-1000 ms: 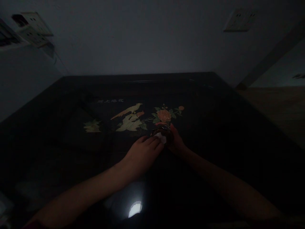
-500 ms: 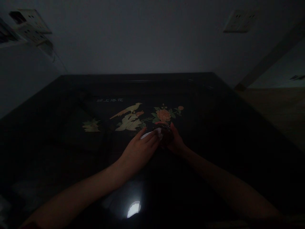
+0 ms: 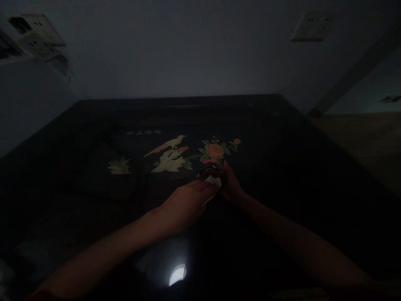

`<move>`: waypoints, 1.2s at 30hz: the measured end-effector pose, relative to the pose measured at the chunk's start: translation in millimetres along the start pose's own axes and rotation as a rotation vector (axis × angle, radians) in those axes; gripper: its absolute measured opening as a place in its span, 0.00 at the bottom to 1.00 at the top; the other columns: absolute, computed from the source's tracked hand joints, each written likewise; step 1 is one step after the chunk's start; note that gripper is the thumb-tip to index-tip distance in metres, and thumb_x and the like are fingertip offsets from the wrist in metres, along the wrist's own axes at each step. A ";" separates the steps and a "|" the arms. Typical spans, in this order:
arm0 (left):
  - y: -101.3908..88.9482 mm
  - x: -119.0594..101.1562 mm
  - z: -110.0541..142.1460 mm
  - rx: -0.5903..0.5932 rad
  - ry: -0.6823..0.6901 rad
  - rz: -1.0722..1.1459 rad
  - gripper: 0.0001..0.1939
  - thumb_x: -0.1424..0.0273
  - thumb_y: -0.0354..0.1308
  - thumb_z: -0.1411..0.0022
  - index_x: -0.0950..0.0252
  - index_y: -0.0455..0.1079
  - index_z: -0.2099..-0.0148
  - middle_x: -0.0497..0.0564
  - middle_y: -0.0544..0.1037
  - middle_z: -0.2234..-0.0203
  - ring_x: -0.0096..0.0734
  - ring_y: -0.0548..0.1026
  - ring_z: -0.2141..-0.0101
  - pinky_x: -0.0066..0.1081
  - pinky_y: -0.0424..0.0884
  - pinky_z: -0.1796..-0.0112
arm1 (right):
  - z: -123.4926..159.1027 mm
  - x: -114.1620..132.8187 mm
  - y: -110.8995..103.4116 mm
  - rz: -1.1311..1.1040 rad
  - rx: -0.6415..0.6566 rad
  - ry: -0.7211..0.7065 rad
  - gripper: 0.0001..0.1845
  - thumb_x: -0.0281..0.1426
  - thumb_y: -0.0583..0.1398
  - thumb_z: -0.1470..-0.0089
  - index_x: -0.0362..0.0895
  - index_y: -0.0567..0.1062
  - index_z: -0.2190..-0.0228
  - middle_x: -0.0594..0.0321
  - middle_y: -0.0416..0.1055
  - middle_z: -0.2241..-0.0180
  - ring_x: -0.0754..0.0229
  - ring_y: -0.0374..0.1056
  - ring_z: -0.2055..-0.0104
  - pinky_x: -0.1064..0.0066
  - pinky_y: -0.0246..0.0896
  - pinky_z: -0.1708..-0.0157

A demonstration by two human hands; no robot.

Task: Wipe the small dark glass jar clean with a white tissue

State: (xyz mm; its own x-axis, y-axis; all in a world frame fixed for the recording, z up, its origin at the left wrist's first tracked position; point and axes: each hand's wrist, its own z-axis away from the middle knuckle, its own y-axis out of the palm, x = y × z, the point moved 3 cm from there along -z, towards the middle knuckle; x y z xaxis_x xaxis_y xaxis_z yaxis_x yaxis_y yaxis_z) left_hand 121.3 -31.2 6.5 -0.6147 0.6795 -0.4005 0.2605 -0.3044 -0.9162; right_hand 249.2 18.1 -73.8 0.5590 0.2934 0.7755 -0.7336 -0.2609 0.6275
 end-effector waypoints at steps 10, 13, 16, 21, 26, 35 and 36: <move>7.2 -6.8 -1.7 -0.050 -0.051 0.027 0.27 0.81 0.50 0.41 0.65 0.57 0.38 0.57 0.74 0.48 0.36 0.74 0.50 0.36 0.73 0.50 | 0.3 2.5 0.4 -0.014 0.000 0.003 0.26 0.54 0.56 0.48 0.47 0.74 0.60 0.62 0.78 0.68 0.54 0.74 0.63 0.63 0.66 0.60; 10.7 -5.8 -0.6 -0.020 -0.055 -0.116 0.26 0.80 0.49 0.39 0.67 0.56 0.38 0.58 0.73 0.46 0.36 0.74 0.50 0.36 0.74 0.52 | 0.2 1.5 0.2 0.001 -0.001 -0.014 0.27 0.54 0.57 0.50 0.47 0.74 0.60 0.62 0.77 0.68 0.55 0.73 0.64 0.65 0.66 0.61; 13.0 -4.9 1.2 -0.020 -0.023 -0.286 0.24 0.79 0.49 0.36 0.69 0.56 0.38 0.58 0.72 0.45 0.38 0.73 0.49 0.38 0.74 0.53 | -0.5 -0.6 -0.5 0.026 0.006 -0.014 0.27 0.55 0.57 0.49 0.46 0.73 0.59 0.62 0.76 0.70 0.56 0.72 0.66 0.64 0.66 0.61; 14.0 -3.1 2.6 -0.002 -0.014 -0.515 0.21 0.79 0.48 0.35 0.69 0.62 0.40 0.58 0.72 0.45 0.40 0.70 0.45 0.40 0.74 0.54 | -3.4 -5.7 -3.3 0.017 -0.011 -0.024 0.26 0.54 0.54 0.46 0.47 0.73 0.59 0.61 0.76 0.69 0.56 0.72 0.66 0.65 0.66 0.64; 14.1 0.0 1.7 -0.051 -0.018 -0.614 0.21 0.80 0.44 0.33 0.70 0.62 0.39 0.58 0.69 0.42 0.39 0.65 0.41 0.44 0.66 0.44 | -3.7 -4.7 -3.5 0.017 -0.033 -0.016 0.25 0.53 0.54 0.47 0.47 0.74 0.61 0.62 0.76 0.68 0.56 0.71 0.66 0.67 0.66 0.68; 13.0 3.3 1.8 -0.037 0.002 -0.634 0.22 0.79 0.43 0.33 0.72 0.61 0.38 0.57 0.67 0.40 0.39 0.62 0.39 0.44 0.63 0.42 | -3.5 -4.8 -3.0 -0.063 -0.018 -0.003 0.24 0.53 0.56 0.48 0.47 0.74 0.60 0.61 0.76 0.65 0.57 0.71 0.65 0.71 0.64 0.74; 13.0 2.9 1.9 -0.037 0.007 -0.625 0.22 0.79 0.44 0.33 0.72 0.61 0.39 0.58 0.67 0.40 0.40 0.63 0.39 0.44 0.64 0.42 | -4.1 -5.8 -3.3 -0.064 -0.021 -0.015 0.25 0.53 0.56 0.48 0.47 0.74 0.60 0.61 0.76 0.65 0.57 0.71 0.65 0.71 0.64 0.74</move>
State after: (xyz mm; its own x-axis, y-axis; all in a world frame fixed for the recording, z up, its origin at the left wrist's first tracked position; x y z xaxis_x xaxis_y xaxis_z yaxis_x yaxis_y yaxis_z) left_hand 121.4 -34.5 -6.5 -0.6540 0.7264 0.2110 -0.1211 0.1748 -0.9771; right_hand 246.8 21.0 -80.6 0.6110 0.2948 0.7347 -0.7038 -0.2228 0.6746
